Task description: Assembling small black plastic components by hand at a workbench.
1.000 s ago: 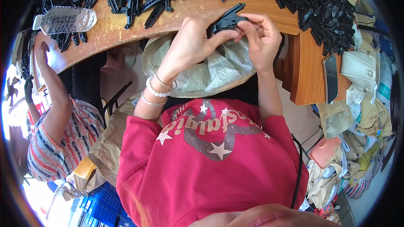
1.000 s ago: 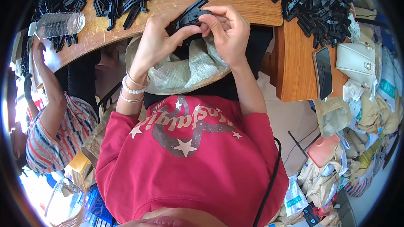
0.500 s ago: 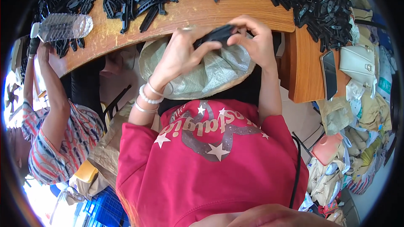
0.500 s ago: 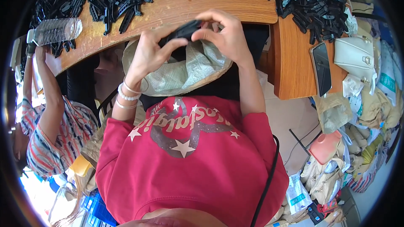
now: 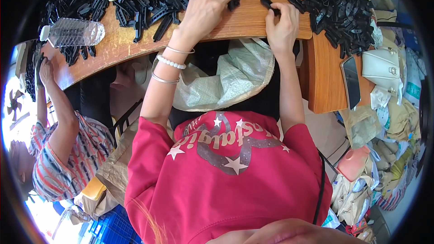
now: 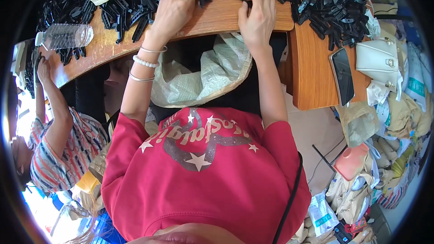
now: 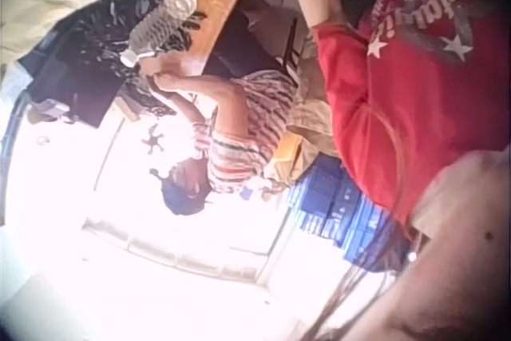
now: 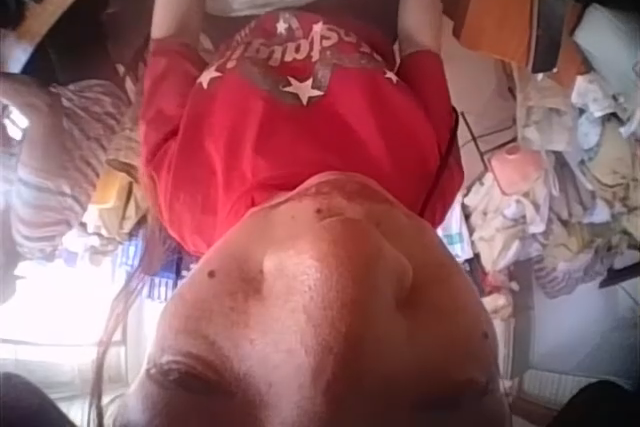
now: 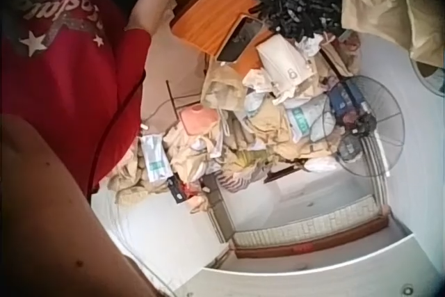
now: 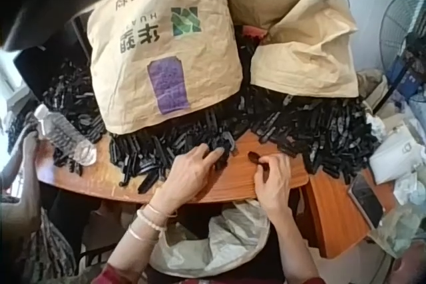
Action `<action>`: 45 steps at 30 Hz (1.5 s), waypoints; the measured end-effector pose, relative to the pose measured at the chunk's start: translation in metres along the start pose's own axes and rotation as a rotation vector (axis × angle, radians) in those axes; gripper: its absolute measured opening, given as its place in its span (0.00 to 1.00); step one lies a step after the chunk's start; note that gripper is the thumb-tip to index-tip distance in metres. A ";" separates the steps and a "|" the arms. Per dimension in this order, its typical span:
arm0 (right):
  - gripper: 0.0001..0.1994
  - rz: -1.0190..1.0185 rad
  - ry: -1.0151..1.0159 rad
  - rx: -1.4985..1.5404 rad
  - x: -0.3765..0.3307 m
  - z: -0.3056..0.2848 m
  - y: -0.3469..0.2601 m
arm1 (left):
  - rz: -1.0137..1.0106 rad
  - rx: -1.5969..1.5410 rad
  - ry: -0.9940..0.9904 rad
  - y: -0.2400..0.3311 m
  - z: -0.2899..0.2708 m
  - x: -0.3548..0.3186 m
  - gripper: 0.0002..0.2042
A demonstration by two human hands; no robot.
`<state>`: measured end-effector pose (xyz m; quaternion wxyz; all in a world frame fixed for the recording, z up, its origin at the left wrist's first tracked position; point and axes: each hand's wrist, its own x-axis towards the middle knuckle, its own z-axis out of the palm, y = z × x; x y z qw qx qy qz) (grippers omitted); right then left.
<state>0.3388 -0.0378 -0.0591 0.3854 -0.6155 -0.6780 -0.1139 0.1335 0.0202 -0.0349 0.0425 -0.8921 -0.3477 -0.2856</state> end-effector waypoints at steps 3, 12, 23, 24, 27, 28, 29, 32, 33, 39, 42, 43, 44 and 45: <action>0.09 0.255 0.028 0.486 -0.007 -0.012 -0.011 | 0.045 -0.048 0.059 0.001 0.004 -0.004 0.14; 0.08 0.486 -0.145 1.009 -0.017 -0.029 -0.025 | -0.855 -1.287 0.035 0.026 -0.031 -0.028 0.07; 0.06 0.465 -0.340 1.124 -0.007 -0.040 -0.064 | -0.798 -1.262 -0.225 0.045 -0.051 -0.025 0.16; 0.06 0.475 -0.309 1.095 -0.008 -0.041 -0.067 | -0.676 -1.100 -0.259 0.047 -0.055 -0.025 0.16; 0.07 0.443 -0.286 0.990 -0.015 -0.040 -0.068 | -0.528 -0.883 -0.295 0.049 -0.057 -0.029 0.15; 0.09 0.423 -0.286 0.973 -0.015 -0.040 -0.068 | -0.559 -0.949 -0.248 0.053 -0.057 -0.030 0.14; 0.09 0.423 -0.288 0.973 -0.014 -0.038 -0.069 | -0.590 -1.016 -0.200 0.054 -0.056 -0.031 0.14; 0.12 0.357 -0.197 1.014 -0.007 -0.036 -0.067 | -0.564 -1.022 -0.157 0.051 -0.055 -0.037 0.12; 0.12 0.400 -0.313 1.060 -0.003 -0.039 -0.063 | -0.565 -1.021 -0.156 0.049 -0.057 -0.036 0.12; 0.12 0.344 -0.249 0.980 -0.009 -0.031 -0.057 | -0.503 -0.816 -0.300 0.051 -0.068 -0.029 0.11; 0.08 0.267 -0.393 0.956 -0.005 -0.023 -0.029 | -0.546 -0.839 -0.483 0.046 -0.065 -0.041 0.15; 0.08 0.195 -0.239 0.711 0.001 -0.022 -0.018 | -0.466 -0.699 -0.554 0.044 -0.067 -0.044 0.17; 0.08 0.122 -0.087 0.468 0.007 -0.022 -0.006 | -0.432 -0.609 -0.487 0.044 -0.067 -0.050 0.16; 0.07 0.084 0.092 0.257 0.011 -0.016 0.010 | -0.456 -0.620 -0.408 0.042 -0.065 -0.049 0.14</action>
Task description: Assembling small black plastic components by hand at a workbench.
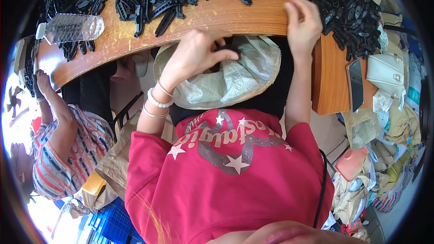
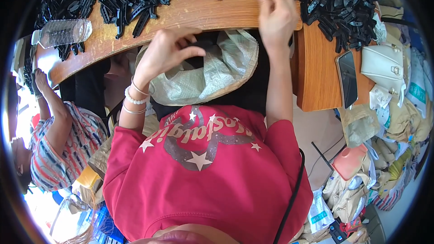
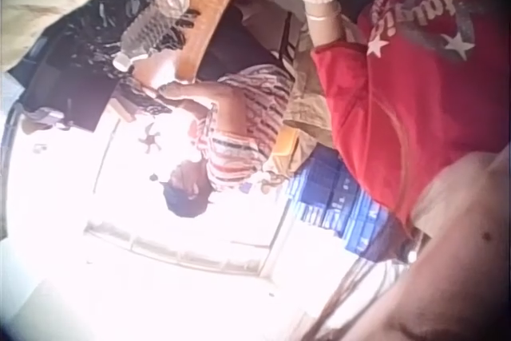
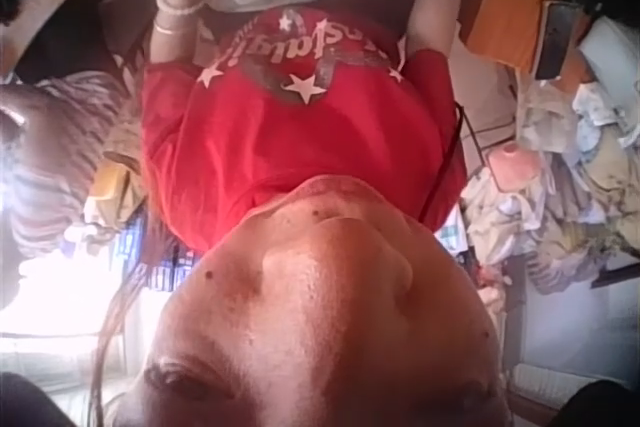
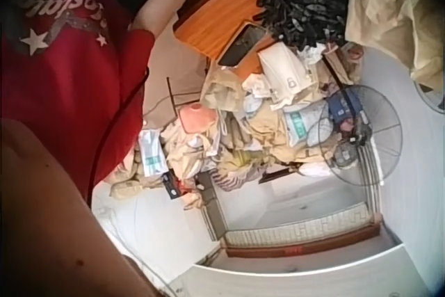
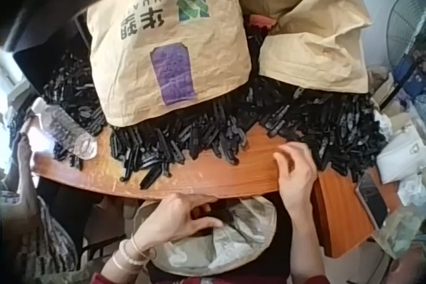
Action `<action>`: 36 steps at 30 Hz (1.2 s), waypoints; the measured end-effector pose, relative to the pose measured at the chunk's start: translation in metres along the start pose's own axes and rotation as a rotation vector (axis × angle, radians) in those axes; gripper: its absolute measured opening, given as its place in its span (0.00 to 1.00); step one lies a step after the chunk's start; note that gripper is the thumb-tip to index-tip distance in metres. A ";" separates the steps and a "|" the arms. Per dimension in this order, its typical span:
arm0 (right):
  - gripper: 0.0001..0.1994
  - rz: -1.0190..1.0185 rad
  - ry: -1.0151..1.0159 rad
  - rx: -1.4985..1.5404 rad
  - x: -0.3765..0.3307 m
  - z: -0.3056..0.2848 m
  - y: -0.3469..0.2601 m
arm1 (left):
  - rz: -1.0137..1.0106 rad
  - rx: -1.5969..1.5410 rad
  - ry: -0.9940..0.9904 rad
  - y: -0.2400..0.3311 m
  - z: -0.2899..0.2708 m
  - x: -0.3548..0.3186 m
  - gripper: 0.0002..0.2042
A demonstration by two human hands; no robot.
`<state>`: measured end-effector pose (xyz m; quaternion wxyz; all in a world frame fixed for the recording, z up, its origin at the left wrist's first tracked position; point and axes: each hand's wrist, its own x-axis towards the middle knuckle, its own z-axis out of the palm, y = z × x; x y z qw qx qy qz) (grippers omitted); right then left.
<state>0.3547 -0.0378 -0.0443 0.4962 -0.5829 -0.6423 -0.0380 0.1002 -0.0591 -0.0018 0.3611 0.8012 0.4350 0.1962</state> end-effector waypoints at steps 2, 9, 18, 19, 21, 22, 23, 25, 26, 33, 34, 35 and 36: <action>0.09 0.158 -0.022 -0.312 0.011 -0.011 0.009 | 0.122 -0.054 0.245 -0.004 -0.003 0.014 0.08; 0.09 0.077 -0.146 -0.295 0.001 0.000 0.001 | 0.073 0.503 0.670 -0.039 -0.008 0.079 0.17; 0.11 0.235 -0.194 0.324 -0.019 0.007 -0.033 | -0.154 -0.474 0.610 -0.023 0.010 0.054 0.09; 0.11 0.176 -0.226 0.364 -0.017 0.006 -0.043 | -0.102 -0.652 0.646 -0.016 0.013 0.053 0.07; 0.11 0.109 -0.322 0.504 -0.016 0.006 -0.050 | -0.120 -0.744 0.549 -0.019 0.014 0.048 0.07; 0.12 0.203 -0.416 0.632 -0.015 0.002 -0.058 | -0.138 -0.834 0.455 -0.017 0.013 0.045 0.07; 0.13 0.299 -0.510 0.760 -0.015 -0.003 -0.066 | -0.181 -1.009 0.414 -0.011 0.014 0.043 0.08; 0.11 0.385 -0.493 0.780 -0.017 -0.001 -0.071 | -0.168 -0.901 0.355 0.003 0.011 0.036 0.09; 0.09 0.439 -0.417 0.832 -0.019 0.001 -0.071 | -0.152 -0.793 0.296 0.007 0.010 0.035 0.11; 0.05 0.518 -0.206 0.950 -0.027 0.007 -0.078 | -0.093 -0.452 0.106 0.018 0.013 0.022 0.21; 0.05 0.525 -0.195 0.952 -0.028 0.008 -0.078 | -0.124 -0.353 0.115 0.031 0.006 0.020 0.22; 0.05 0.525 -0.198 0.952 -0.028 0.008 -0.078 | -0.125 -0.355 0.117 0.027 0.010 0.019 0.22; 0.05 0.514 -0.213 0.952 -0.027 0.007 -0.078 | -0.094 -0.387 0.181 0.019 0.016 0.018 0.21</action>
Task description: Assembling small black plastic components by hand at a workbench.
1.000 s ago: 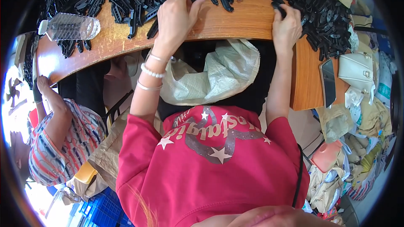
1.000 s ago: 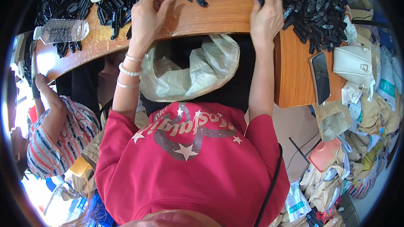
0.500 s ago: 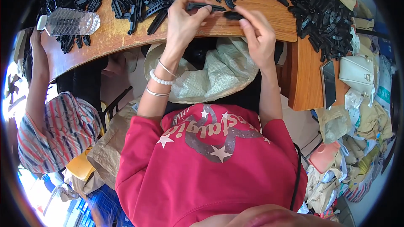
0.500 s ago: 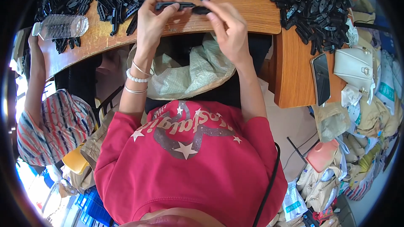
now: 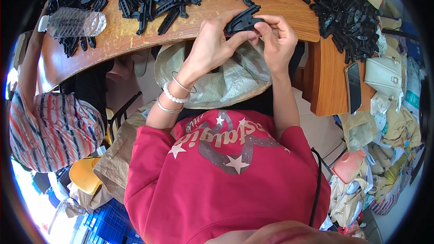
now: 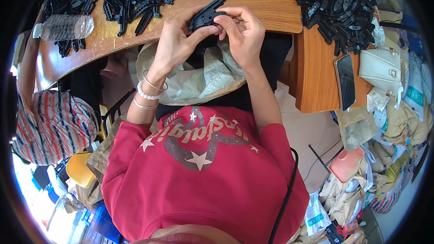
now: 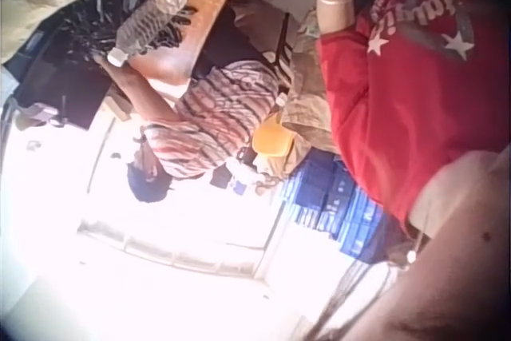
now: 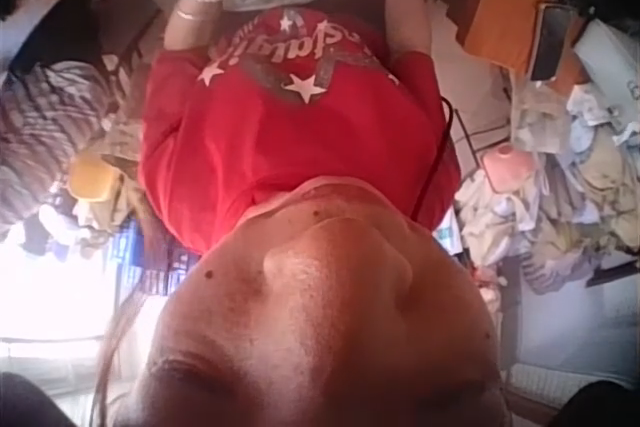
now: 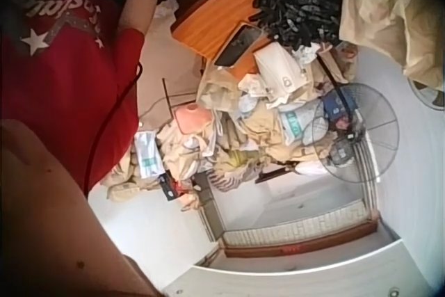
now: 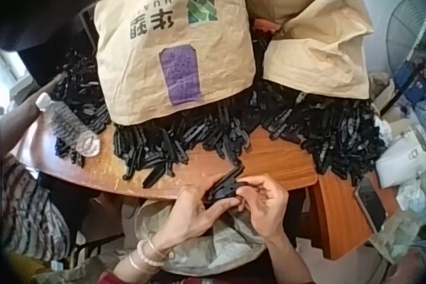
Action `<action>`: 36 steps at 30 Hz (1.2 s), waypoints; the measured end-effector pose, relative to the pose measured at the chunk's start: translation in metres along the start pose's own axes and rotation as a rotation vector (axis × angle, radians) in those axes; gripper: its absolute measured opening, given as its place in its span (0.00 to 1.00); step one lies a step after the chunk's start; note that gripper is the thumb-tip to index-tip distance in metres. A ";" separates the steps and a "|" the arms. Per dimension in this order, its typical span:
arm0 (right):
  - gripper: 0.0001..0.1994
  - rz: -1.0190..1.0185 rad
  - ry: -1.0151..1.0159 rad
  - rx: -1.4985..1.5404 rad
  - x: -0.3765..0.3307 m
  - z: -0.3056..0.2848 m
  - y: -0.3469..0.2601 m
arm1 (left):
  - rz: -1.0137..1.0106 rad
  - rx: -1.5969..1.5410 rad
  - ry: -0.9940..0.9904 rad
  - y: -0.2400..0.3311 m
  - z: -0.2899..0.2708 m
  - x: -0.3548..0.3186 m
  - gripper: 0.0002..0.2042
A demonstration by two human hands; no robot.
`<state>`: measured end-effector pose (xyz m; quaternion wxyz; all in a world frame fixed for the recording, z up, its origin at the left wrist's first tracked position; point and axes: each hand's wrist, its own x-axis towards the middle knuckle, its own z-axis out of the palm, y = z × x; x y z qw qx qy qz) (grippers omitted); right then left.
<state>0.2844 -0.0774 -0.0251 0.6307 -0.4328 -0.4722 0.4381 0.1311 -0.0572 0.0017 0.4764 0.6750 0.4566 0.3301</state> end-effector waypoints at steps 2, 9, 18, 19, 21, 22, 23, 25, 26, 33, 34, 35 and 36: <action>0.05 -0.008 -0.011 -0.002 0.000 -0.003 -0.001 | 0.044 -0.033 0.051 -0.001 0.004 -0.001 0.20; 0.14 -0.061 0.067 0.084 0.008 0.002 -0.016 | 0.263 0.040 0.148 0.000 0.000 -0.001 0.16; 0.10 0.038 -0.107 -0.101 0.007 -0.028 0.006 | 0.194 0.058 -0.011 -0.008 -0.004 -0.006 0.16; 0.09 -0.025 -0.229 -0.173 0.015 -0.034 0.009 | 0.145 -0.036 -0.053 -0.011 -0.005 -0.006 0.16; 0.07 -0.112 -0.183 -0.249 0.034 -0.048 0.019 | -0.050 0.061 -0.196 -0.005 -0.016 -0.007 0.18; 0.08 -0.351 -0.043 -0.510 0.051 -0.060 0.018 | -0.111 0.180 -0.280 0.000 -0.022 -0.006 0.19; 0.09 -0.404 0.155 -0.836 0.063 -0.071 0.014 | -0.042 0.297 -0.270 0.006 -0.025 -0.004 0.19; 0.11 -0.433 0.275 -1.295 0.082 -0.088 0.013 | 0.253 0.318 -0.151 -0.014 -0.026 0.010 0.17; 0.11 -0.456 0.262 -1.483 0.087 -0.091 0.016 | 0.336 0.279 -0.031 -0.019 -0.025 0.021 0.16; 0.11 -0.464 0.011 -1.171 0.058 -0.052 0.028 | 0.820 0.518 0.518 -0.042 -0.014 0.094 0.08; 0.10 -0.467 0.066 -1.066 0.051 -0.046 0.028 | 0.819 0.521 0.515 -0.041 -0.015 0.091 0.08; 0.10 -0.358 0.129 -0.864 0.042 -0.043 0.026 | 0.671 0.673 0.487 -0.039 -0.014 0.087 0.09; 0.10 -0.249 0.189 -0.660 0.036 -0.041 0.027 | 0.517 0.823 0.457 -0.037 -0.013 0.081 0.10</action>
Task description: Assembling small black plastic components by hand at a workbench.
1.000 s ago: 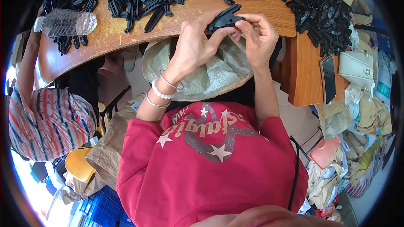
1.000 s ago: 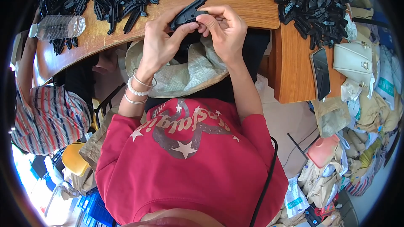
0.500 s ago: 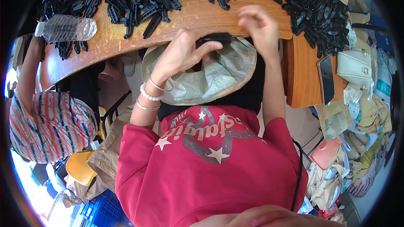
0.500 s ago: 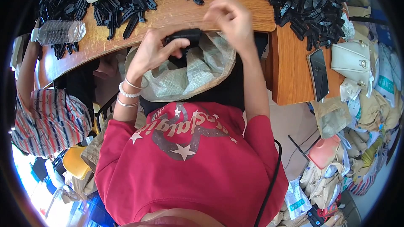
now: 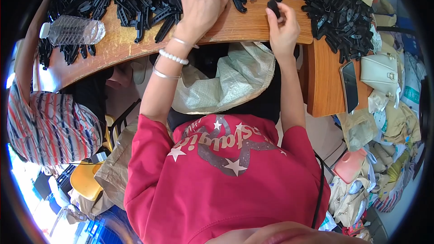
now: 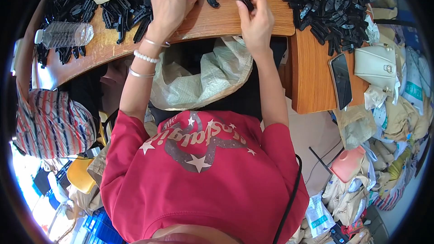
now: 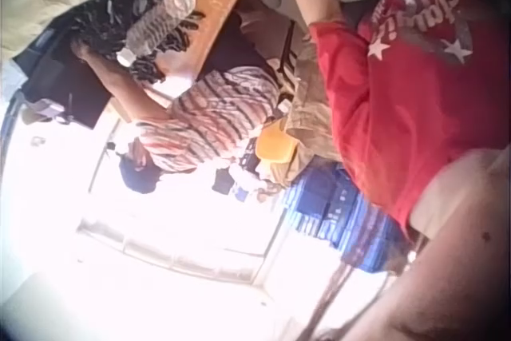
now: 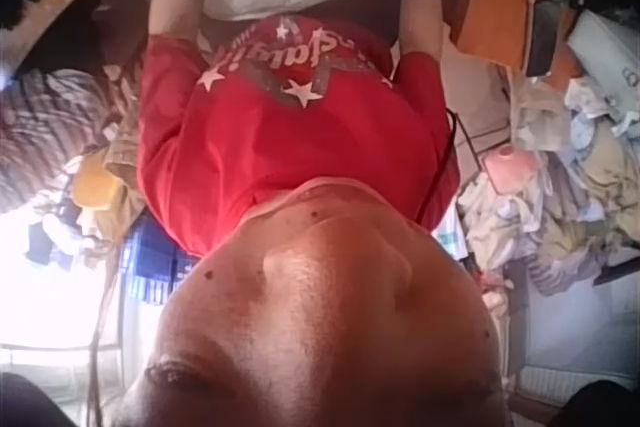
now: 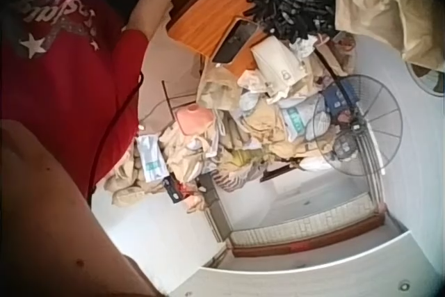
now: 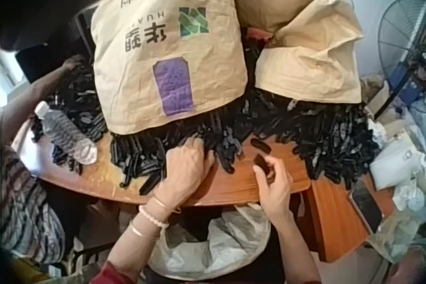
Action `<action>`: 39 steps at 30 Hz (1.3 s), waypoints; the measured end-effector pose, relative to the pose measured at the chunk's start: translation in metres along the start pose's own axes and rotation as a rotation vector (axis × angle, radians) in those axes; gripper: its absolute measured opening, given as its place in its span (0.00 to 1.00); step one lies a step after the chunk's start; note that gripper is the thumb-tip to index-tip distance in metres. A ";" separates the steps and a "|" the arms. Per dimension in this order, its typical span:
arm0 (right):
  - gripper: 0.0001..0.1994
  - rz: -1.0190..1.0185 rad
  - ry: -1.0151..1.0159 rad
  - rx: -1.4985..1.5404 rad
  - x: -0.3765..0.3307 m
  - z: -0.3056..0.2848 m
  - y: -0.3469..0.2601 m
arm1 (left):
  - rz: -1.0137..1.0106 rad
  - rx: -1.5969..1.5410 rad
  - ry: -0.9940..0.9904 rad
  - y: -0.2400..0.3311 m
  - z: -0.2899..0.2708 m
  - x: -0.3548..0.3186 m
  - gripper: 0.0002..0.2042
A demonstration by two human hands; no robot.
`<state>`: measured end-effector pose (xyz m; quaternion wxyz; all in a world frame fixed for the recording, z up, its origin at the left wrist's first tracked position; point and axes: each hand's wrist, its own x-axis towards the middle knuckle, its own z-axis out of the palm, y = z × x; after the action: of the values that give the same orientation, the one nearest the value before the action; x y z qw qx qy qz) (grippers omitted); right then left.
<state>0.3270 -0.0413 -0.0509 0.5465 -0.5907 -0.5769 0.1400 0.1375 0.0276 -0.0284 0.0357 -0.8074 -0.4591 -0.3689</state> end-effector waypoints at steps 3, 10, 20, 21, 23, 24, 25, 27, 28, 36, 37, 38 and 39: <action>0.10 0.166 -0.079 0.413 -0.009 -0.010 -0.014 | -0.169 -0.023 0.012 -0.006 -0.006 -0.019 0.15; 0.13 0.089 -0.445 0.623 -0.013 -0.011 -0.050 | -0.648 -0.917 -0.360 0.034 -0.056 -0.037 0.14; 0.11 -0.259 -0.356 0.195 -0.021 -0.011 -0.059 | -0.393 -0.708 -0.502 0.030 -0.071 -0.039 0.14; 0.11 -0.187 -0.319 0.244 -0.023 -0.010 -0.060 | -0.396 -0.712 -0.506 0.032 -0.069 -0.039 0.14; 0.11 -0.108 -0.285 0.295 -0.024 -0.009 -0.060 | -0.177 -0.688 -0.355 0.037 -0.065 -0.042 0.11; 0.12 -0.115 -0.301 0.291 -0.023 -0.009 -0.059 | -0.232 -0.748 -0.355 0.039 -0.067 -0.042 0.13; 0.13 -0.125 -0.316 0.289 -0.021 -0.008 -0.059 | -0.236 -0.747 -0.359 0.038 -0.066 -0.043 0.13; 0.16 -0.133 -0.190 0.175 -0.012 -0.003 -0.064 | -0.263 -0.786 -0.295 0.035 -0.065 -0.044 0.13; 0.18 -0.068 -0.306 0.318 -0.011 -0.005 -0.061 | -0.265 -0.788 -0.298 0.034 -0.064 -0.043 0.13; 0.13 -0.021 -0.494 0.325 0.000 -0.013 -0.029 | -0.455 -0.848 -0.640 0.029 -0.072 -0.046 0.12; 0.12 -0.092 -0.496 0.339 0.008 -0.012 -0.016 | -0.462 -0.818 -0.745 0.027 -0.075 -0.046 0.14; 0.12 -0.145 -0.381 0.237 0.020 -0.013 -0.011 | -0.429 -0.736 -0.812 0.023 -0.076 -0.048 0.15; 0.12 -0.236 -0.168 -0.028 0.030 -0.011 0.000 | -0.394 -0.652 -0.878 0.018 -0.074 -0.050 0.15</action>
<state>0.3447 -0.0220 -0.0325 0.5005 -0.5124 -0.6882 0.1157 0.0949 -0.0476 -0.0008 -0.4780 -0.7532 -0.4351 -0.1216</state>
